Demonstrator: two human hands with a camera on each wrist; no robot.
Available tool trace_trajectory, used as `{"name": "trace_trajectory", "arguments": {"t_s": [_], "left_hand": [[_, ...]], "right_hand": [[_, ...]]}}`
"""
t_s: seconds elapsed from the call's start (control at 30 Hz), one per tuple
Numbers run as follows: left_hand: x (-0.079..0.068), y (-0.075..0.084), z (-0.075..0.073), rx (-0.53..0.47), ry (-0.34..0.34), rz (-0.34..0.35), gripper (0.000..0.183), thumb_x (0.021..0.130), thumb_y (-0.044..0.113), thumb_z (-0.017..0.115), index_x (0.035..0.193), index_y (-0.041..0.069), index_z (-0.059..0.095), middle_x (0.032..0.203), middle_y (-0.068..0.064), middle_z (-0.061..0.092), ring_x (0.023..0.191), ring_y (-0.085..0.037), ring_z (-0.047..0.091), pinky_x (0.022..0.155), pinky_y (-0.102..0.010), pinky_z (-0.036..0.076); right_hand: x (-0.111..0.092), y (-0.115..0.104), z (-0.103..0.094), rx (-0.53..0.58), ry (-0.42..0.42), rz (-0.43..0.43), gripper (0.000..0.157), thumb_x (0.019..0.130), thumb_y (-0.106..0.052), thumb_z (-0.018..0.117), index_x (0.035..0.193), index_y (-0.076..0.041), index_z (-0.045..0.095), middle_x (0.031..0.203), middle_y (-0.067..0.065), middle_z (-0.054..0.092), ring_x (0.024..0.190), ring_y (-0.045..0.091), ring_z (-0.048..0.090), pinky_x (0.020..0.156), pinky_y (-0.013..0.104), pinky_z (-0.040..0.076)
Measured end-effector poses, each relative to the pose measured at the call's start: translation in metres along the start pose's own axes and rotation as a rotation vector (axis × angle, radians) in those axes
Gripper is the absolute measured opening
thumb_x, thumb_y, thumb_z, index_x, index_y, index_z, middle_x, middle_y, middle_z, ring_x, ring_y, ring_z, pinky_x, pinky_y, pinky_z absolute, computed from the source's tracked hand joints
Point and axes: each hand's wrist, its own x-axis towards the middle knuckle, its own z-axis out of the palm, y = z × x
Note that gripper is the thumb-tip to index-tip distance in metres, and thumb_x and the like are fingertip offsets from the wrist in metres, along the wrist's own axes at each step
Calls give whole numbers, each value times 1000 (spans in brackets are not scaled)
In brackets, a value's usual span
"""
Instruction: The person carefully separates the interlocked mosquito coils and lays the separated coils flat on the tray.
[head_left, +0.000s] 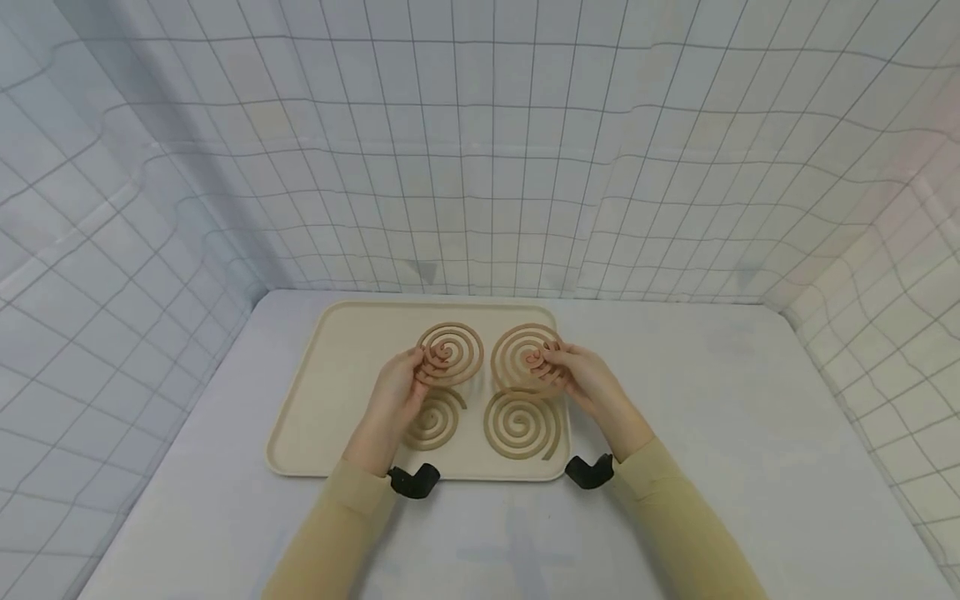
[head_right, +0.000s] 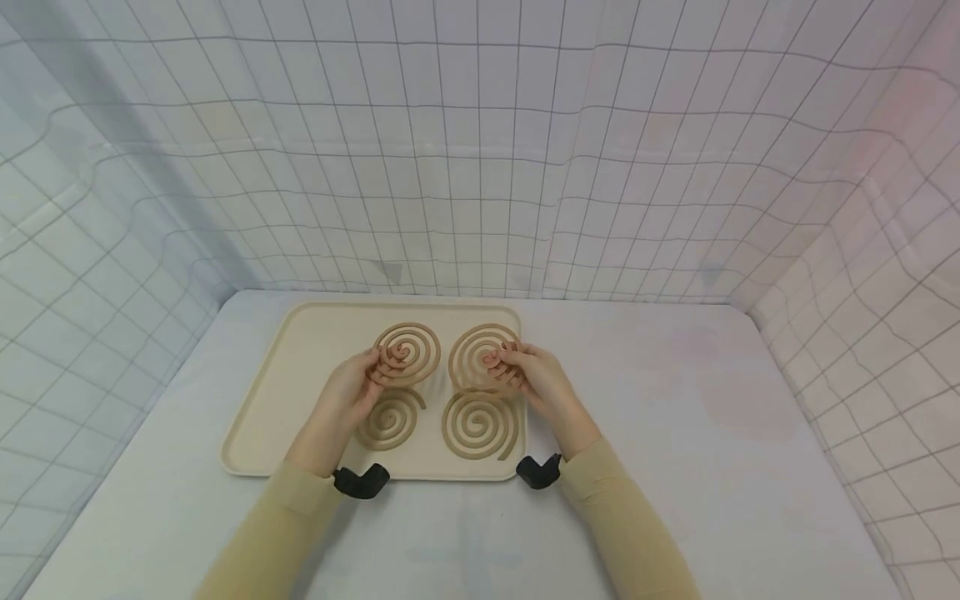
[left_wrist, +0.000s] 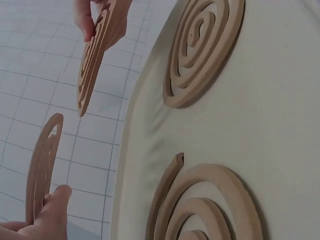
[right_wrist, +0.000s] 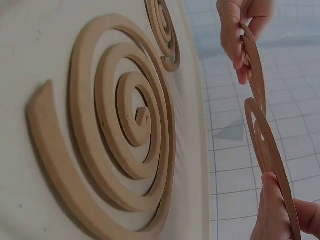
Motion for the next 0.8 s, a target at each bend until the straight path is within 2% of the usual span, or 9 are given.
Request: {"name": "trace_trajectory", "arguments": {"t_s": [0.17, 0.27, 0.33, 0.4, 0.5, 0.63, 0.8], "left_hand": [[11, 1, -2, 74, 26, -38, 22, 109, 13, 26, 108, 3, 45, 87, 1, 49, 68, -4, 46, 62, -13, 40], [17, 3, -4, 102, 63, -81, 21, 109, 17, 28, 108, 6, 46, 82, 3, 45, 63, -4, 37, 61, -15, 35], [20, 4, -4, 133, 98, -102, 21, 109, 18, 30, 109, 7, 48, 79, 5, 45, 62, -4, 37, 62, -16, 36], [22, 5, -5, 175, 122, -113, 22, 109, 19, 32, 112, 6, 50, 78, 5, 46, 62, -4, 39, 65, -18, 38], [25, 5, -6, 239, 149, -118, 23, 108, 19, 36, 117, 6, 52, 82, 6, 49, 66, -4, 43, 69, -20, 43], [28, 5, -7, 300, 145, -116, 28, 107, 17, 41, 126, 2, 53, 83, 5, 54, 68, -5, 51, 71, -22, 47], [31, 4, -10, 344, 124, -111, 37, 105, 12, 44, 139, -1, 49, 90, 3, 61, 74, -6, 59, 71, -20, 53]], "right_hand": [[13, -2, 4, -70, 52, -2, 35, 100, -9, 54, 130, 8, 48, 105, 0, 54, 78, 6, 46, 66, 16, 39], [21, -2, 5, -77, 80, 17, 33, 100, -10, 56, 128, 7, 50, 101, 1, 56, 76, 7, 48, 64, 17, 41], [25, -3, 6, -64, 101, 30, 31, 99, -10, 58, 125, 6, 52, 98, -2, 59, 77, 4, 53, 66, 16, 44], [29, -3, 7, -69, 112, 37, 28, 98, -10, 60, 121, 5, 55, 93, -1, 62, 75, 5, 57, 65, 16, 47], [33, -3, 9, -115, 129, 44, 29, 97, -11, 63, 120, 5, 56, 91, -2, 61, 73, 6, 56, 64, 17, 46], [36, -4, 10, -187, 157, 55, 32, 95, -12, 66, 121, 5, 57, 90, -2, 57, 68, 8, 46, 61, 19, 39], [41, -3, 9, -204, 174, 57, 28, 95, -11, 66, 117, 4, 58, 88, -2, 59, 68, 7, 49, 60, 17, 42]]}}
